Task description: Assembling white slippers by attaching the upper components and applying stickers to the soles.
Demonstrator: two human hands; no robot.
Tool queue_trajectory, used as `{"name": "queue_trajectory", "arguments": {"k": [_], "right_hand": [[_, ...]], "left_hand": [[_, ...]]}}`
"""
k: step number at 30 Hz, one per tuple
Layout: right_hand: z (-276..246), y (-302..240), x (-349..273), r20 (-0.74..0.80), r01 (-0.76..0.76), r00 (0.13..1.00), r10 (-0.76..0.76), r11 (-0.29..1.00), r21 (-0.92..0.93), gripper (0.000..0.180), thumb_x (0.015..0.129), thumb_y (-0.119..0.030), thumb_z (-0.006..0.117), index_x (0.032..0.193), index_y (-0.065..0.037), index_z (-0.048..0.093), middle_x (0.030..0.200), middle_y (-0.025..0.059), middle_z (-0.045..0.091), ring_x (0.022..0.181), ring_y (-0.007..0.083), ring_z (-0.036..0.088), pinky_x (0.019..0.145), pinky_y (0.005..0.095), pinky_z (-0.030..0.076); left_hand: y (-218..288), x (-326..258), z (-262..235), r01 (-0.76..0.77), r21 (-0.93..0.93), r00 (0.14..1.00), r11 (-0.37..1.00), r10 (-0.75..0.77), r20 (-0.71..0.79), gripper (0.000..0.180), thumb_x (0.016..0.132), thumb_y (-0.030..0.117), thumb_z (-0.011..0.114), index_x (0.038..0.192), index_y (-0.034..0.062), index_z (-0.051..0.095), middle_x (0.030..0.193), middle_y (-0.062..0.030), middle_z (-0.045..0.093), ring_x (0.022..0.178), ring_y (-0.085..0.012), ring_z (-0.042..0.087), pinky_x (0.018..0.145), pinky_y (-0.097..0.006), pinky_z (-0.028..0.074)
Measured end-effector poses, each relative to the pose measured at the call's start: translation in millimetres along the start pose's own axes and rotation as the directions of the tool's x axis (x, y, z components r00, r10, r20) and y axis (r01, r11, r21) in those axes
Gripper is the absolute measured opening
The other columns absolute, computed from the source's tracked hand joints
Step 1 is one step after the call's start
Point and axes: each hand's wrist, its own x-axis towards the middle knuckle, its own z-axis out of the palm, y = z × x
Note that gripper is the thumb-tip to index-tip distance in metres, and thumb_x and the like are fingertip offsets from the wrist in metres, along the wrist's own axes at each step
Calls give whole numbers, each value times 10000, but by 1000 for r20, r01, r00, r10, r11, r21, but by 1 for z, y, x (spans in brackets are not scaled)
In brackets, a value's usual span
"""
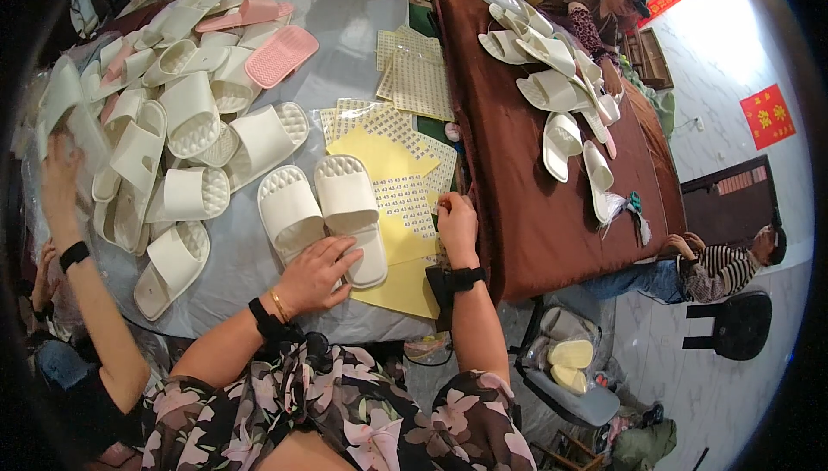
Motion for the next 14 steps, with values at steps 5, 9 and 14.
{"name": "queue_trajectory", "arguments": {"k": [5,9,14], "right_hand": [[-1,-2,-2,11,18,1000,-18,1000,7,150,845,-82,672,991,-49,669,951,150,646,874,351,648,773,419,525],[-2,-8,-1,59,-24,998,27,998,-55,154,851,-100,670,1000,-63,661,995,139,639,902,350,641,789,420,521],[-2,-11,2,89,-72,993,79,994,-83,159,848,-103,676,1002,-67,654,1012,135,635,922,353,635,811,419,515]], "left_hand": [[0,1,0,10,1,1000,1000,-10,14,573,747,224,692,1275,46,560,1326,-141,516,1245,-306,493,1063,-413,420],[0,0,0,17,1,1000,1000,-17,16,572,748,225,691,1275,46,560,1333,-140,514,1252,-306,488,1067,-414,417],[-1,0,0,1,6,1000,1000,-2,25,603,744,246,707,1295,58,549,1348,-141,505,1270,-303,474,1079,-411,407]]}}
